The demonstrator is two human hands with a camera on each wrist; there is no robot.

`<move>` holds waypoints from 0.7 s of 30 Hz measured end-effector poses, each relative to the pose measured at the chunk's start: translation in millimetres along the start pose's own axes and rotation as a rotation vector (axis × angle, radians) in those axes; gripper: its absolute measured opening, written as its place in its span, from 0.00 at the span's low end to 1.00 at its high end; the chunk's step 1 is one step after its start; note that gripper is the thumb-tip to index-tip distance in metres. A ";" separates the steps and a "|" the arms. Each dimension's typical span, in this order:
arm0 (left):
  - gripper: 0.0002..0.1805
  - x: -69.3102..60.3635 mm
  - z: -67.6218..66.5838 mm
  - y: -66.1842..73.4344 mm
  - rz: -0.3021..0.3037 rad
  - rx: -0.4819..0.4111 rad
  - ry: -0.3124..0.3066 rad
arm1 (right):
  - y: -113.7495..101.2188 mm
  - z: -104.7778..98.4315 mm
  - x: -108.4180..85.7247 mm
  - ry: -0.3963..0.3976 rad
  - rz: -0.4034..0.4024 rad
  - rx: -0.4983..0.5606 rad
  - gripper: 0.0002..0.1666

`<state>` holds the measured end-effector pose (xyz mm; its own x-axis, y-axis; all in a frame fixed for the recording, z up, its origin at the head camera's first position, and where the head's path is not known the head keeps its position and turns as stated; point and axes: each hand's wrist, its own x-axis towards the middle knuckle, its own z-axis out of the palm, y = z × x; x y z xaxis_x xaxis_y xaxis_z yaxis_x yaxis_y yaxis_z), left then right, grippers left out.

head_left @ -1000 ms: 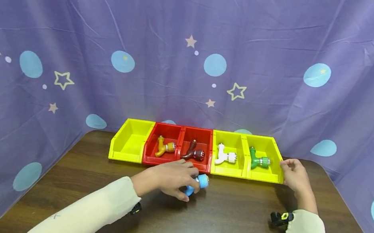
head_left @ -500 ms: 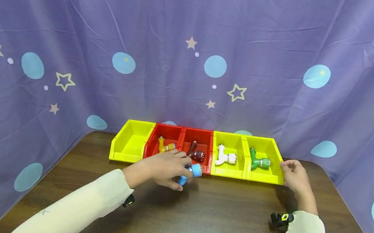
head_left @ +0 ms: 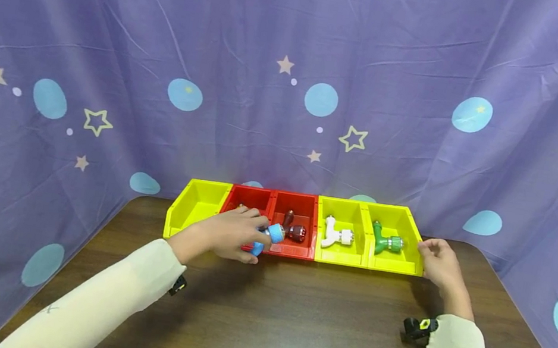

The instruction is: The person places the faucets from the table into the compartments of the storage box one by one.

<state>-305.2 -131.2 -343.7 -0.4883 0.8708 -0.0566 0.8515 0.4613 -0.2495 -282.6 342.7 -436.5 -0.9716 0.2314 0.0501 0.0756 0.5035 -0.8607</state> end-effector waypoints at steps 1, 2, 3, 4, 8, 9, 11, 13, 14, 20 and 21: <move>0.22 -2.0 1.5 -3.4 -0.013 -0.006 -0.004 | -0.1 -0.1 -0.1 -0.001 0.003 -0.001 0.24; 0.23 -4.0 3.3 -7.1 -0.026 -0.011 -0.006 | -0.3 -0.3 -0.6 -0.004 0.004 -0.001 0.24; 0.24 -6.0 5.2 -11.0 -0.033 -0.019 0.000 | -0.4 -0.5 -0.5 -0.006 0.007 -0.001 0.24; 0.24 -8.2 6.8 -15.1 -0.038 -0.022 0.005 | -0.4 -0.9 -0.7 -0.008 0.007 0.001 0.24; 0.21 -18.0 13.0 -31.1 -0.068 -0.043 0.037 | -1.8 -1.9 -1.4 -0.012 0.003 0.004 0.25; 0.20 -20.5 14.4 -34.7 -0.077 -0.049 0.047 | -2.1 -2.0 -1.3 -0.012 0.001 0.006 0.25; 0.18 -25.7 17.3 -41.1 -0.106 -0.057 0.050 | -2.2 -2.2 -1.1 -0.010 -0.004 0.003 0.25; 0.17 -30.3 20.0 -46.4 -0.127 -0.062 0.050 | -2.1 -2.0 -0.6 -0.010 -0.007 0.000 0.24; 0.16 -32.7 20.9 -48.4 -0.134 -0.064 0.051 | -1.8 -1.9 -0.4 -0.008 -0.007 0.001 0.24; 0.16 -45.4 25.6 -57.3 -0.152 -0.075 0.069 | -0.3 -0.9 -0.3 -0.006 -0.001 0.003 0.23; 0.17 -47.7 26.0 -59.0 -0.153 -0.077 0.071 | -0.2 -0.7 -0.5 -0.009 0.001 0.002 0.24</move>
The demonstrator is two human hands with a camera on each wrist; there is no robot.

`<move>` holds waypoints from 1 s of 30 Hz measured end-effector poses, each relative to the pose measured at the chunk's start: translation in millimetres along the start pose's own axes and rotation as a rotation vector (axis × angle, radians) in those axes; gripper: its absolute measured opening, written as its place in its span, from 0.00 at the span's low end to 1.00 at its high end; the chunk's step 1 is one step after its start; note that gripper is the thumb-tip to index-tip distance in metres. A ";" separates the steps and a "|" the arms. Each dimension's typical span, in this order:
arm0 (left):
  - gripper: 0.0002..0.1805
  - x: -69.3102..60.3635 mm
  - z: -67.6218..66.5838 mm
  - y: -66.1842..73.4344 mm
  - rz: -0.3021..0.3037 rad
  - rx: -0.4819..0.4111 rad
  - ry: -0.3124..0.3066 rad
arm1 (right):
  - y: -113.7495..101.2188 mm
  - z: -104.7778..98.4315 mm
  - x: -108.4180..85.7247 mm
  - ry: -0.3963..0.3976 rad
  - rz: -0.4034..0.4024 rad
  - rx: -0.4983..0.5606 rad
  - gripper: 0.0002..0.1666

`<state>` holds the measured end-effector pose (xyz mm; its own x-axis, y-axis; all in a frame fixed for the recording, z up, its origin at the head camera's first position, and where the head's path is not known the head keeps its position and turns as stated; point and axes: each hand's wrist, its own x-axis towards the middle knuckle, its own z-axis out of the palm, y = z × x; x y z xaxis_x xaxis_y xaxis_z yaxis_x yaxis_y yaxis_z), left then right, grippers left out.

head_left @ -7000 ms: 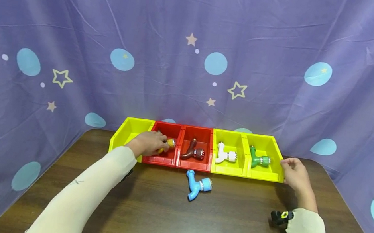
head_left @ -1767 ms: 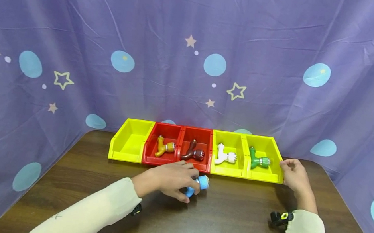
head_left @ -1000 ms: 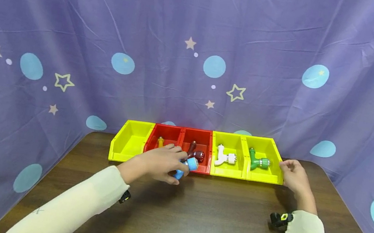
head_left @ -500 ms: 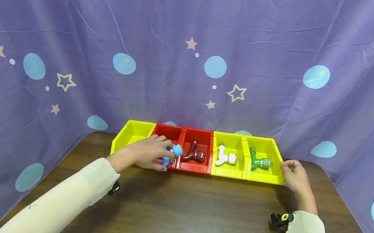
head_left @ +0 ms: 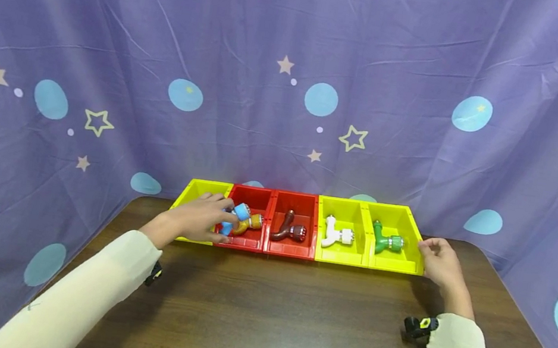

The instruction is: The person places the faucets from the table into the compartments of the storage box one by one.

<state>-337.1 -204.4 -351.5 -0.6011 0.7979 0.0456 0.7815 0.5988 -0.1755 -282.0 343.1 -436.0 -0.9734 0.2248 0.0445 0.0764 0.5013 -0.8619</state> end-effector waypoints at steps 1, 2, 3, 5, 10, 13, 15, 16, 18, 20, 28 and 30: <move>0.18 -1.7 0.2 -2.3 -0.005 -0.003 -0.001 | 0.0 0.0 -0.2 -0.002 0.002 0.001 0.24; 0.19 -3.6 -0.1 -4.2 -0.011 -0.002 -0.006 | 0.1 -0.3 -0.6 -0.005 0.003 0.002 0.24; 0.20 -5.6 -0.3 -6.5 -0.014 0.000 -0.007 | 0.0 -0.4 -0.9 -0.007 0.004 0.002 0.25; 0.20 -9.3 -2.5 -9.7 -0.031 -0.003 -0.023 | 0.3 -0.6 -0.9 -0.007 -0.001 0.003 0.24; 0.17 -19.4 -5.5 -19.1 -0.082 -0.001 -0.034 | 0.1 0.5 0.1 0.003 -0.007 0.000 0.23; 0.17 -25.0 -3.7 -26.8 -0.105 0.005 -0.032 | -0.1 0.8 0.5 0.006 0.003 -0.002 0.23; 0.17 -28.5 -1.4 -32.0 -0.116 0.010 -0.033 | 0.0 0.7 0.5 0.004 0.012 -0.004 0.23; 0.17 -30.1 0.0 -34.7 -0.117 0.012 -0.032 | 0.1 0.6 0.5 0.003 0.015 -0.004 0.23; 0.16 -33.4 3.1 -39.9 -0.110 0.022 -0.023 | 0.2 0.4 0.3 0.001 0.021 -0.004 0.24; 0.15 -36.6 6.2 -44.6 -0.100 0.036 -0.021 | 0.2 0.3 0.3 -0.002 0.021 -0.005 0.24; 0.16 -39.5 11.1 -56.4 -0.079 0.052 -0.049 | 1.2 -0.2 1.5 0.002 0.005 -0.009 0.24; 0.16 -39.0 10.6 -57.5 -0.086 0.055 -0.065 | 1.2 -0.1 1.6 0.004 0.003 -0.010 0.24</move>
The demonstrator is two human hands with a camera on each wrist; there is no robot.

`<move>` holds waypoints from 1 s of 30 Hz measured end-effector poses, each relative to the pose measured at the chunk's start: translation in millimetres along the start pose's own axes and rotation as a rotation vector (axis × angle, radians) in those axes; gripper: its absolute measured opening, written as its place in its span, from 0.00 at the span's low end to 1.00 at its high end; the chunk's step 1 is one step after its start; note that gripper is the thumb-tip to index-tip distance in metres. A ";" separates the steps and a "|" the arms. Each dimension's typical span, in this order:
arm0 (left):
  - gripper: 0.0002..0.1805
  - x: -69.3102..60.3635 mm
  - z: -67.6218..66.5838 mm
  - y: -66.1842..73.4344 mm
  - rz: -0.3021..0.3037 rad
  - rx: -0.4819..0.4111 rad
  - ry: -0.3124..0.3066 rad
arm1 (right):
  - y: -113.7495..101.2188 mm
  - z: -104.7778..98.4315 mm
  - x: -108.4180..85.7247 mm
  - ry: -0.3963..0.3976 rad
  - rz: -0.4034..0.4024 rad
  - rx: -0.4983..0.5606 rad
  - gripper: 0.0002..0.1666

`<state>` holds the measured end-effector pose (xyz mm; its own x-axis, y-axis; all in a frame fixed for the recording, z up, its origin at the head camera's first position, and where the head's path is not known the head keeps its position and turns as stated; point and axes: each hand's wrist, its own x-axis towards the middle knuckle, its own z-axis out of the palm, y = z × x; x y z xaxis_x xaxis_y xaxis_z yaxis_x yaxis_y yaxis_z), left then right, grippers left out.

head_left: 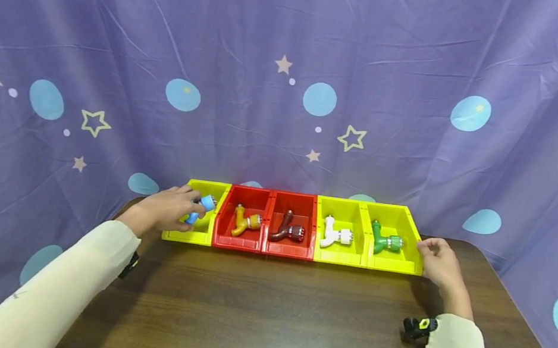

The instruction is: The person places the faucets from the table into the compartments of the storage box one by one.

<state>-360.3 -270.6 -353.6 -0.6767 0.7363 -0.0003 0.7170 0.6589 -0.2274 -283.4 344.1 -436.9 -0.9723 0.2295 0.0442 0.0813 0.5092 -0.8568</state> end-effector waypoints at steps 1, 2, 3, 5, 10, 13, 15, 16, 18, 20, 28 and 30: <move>0.16 0.4 -0.1 -0.5 -0.002 0.005 -0.008 | 0.3 0.2 0.2 0.000 0.001 0.001 0.24; 0.15 0.9 -0.2 -0.8 -0.007 0.006 -0.017 | 0.8 0.1 0.2 -0.001 0.002 0.002 0.24; 0.15 1.1 -0.3 -1.2 -0.012 0.006 -0.028 | 1.0 0.1 0.1 0.000 0.005 0.001 0.24; 0.15 1.7 -0.2 -2.0 -0.010 0.018 -0.039 | 1.8 0.2 0.3 0.000 0.014 0.004 0.24; 0.13 4.0 0.5 -3.7 0.002 0.040 -0.057 | 3.7 0.9 1.0 0.003 0.014 0.007 0.24; 0.13 7.1 1.9 -4.8 -0.015 0.042 -0.074 | 4.3 1.3 1.2 0.005 0.000 -0.001 0.24; 0.12 10.5 3.4 -5.7 -0.022 0.055 -0.090 | 4.1 1.6 0.9 0.005 -0.003 -0.001 0.23; 0.12 12.8 4.4 -6.3 -0.023 0.063 -0.100 | 3.7 1.7 0.6 0.006 -0.001 -0.002 0.23; 0.11 17.3 6.6 -7.2 -0.023 0.085 -0.127 | 3.0 1.9 0.4 0.004 0.002 0.002 0.23; 0.10 21.1 8.8 -8.7 -0.023 0.105 -0.157 | 2.3 2.1 0.3 0.000 0.003 0.006 0.23; 0.12 27.5 13.6 -12.7 -0.015 0.153 -0.204 | 1.2 1.1 1.5 0.006 0.002 0.010 0.23; 0.13 27.3 15.4 -13.0 -0.007 0.161 -0.199 | 1.4 0.4 1.2 0.005 0.002 0.009 0.23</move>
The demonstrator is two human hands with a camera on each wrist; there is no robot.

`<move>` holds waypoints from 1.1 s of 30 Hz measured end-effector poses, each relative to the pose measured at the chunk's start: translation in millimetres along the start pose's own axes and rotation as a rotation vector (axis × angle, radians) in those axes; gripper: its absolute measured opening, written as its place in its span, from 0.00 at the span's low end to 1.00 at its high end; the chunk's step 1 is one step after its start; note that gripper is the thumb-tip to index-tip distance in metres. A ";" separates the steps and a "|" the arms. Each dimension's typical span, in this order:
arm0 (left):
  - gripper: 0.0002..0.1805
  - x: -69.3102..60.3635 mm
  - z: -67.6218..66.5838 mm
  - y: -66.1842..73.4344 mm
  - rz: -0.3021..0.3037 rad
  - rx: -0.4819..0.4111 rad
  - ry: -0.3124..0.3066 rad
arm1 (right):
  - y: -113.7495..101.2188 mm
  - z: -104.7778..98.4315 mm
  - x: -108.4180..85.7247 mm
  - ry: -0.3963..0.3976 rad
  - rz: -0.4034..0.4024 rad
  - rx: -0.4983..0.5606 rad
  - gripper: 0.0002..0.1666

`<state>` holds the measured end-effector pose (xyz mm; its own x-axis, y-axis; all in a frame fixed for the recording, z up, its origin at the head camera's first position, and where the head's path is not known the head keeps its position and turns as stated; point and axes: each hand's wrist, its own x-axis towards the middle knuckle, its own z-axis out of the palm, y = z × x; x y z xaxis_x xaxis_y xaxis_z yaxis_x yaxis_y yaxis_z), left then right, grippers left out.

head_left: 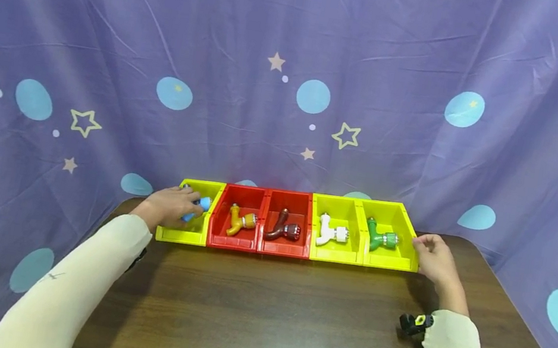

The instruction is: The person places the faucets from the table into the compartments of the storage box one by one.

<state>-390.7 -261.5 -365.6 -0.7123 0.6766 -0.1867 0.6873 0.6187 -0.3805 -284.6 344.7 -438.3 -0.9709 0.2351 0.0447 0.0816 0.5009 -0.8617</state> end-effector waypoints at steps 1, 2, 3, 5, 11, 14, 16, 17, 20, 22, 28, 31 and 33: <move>0.13 -0.5 0.3 0.4 0.007 0.008 0.008 | -0.2 -0.4 -0.2 -0.003 -0.001 0.001 0.23; 0.13 -1.1 1.1 0.7 0.012 0.015 0.014 | -0.6 -0.5 -0.4 -0.006 -0.001 0.002 0.23; 0.13 -1.7 1.7 1.2 0.018 0.023 0.018 | -0.8 -0.8 -0.5 -0.010 0.000 0.003 0.23; 0.13 -1.2 5.7 1.2 0.029 0.030 0.028 | -0.3 -1.1 -0.8 -0.014 0.003 0.005 0.24; 0.13 4.6 15.1 0.8 0.019 0.038 0.015 | -1.1 -0.3 -0.3 -0.008 0.014 0.003 0.23; 0.12 6.9 15.7 2.3 -0.002 0.023 0.003 | -2.2 -0.5 -0.6 0.000 0.012 -0.001 0.22; 0.12 8.3 17.5 2.6 -0.014 0.011 0.004 | -2.6 -0.7 -0.6 0.002 0.008 0.001 0.22; 0.13 8.7 17.9 3.0 -0.016 0.011 0.005 | -2.9 -0.5 -0.6 0.003 0.008 -0.001 0.22; 0.15 10.3 20.3 3.1 -0.033 0.002 -0.003 | -3.4 -0.1 0.2 0.003 0.008 -0.001 0.22; 0.17 11.4 21.7 3.1 -0.036 0.007 -0.005 | -3.6 -0.1 0.4 0.003 0.005 0.001 0.22; 0.19 15.7 27.8 1.7 -0.035 0.026 -0.018 | -3.5 -0.1 0.2 0.005 0.000 -0.002 0.22; 0.20 17.4 30.9 1.2 -0.038 0.005 -0.029 | -3.6 -0.2 -0.3 0.000 0.001 0.002 0.22; 0.20 18.5 32.5 1.0 -0.039 0.004 -0.022 | -3.5 -0.6 -0.3 0.002 0.001 0.007 0.22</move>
<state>-407.8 -261.3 -398.9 -0.7418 0.6428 -0.1913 0.6581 0.6429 -0.3919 -284.5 343.4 -434.9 -0.9703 0.2374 0.0454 0.0807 0.4952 -0.8650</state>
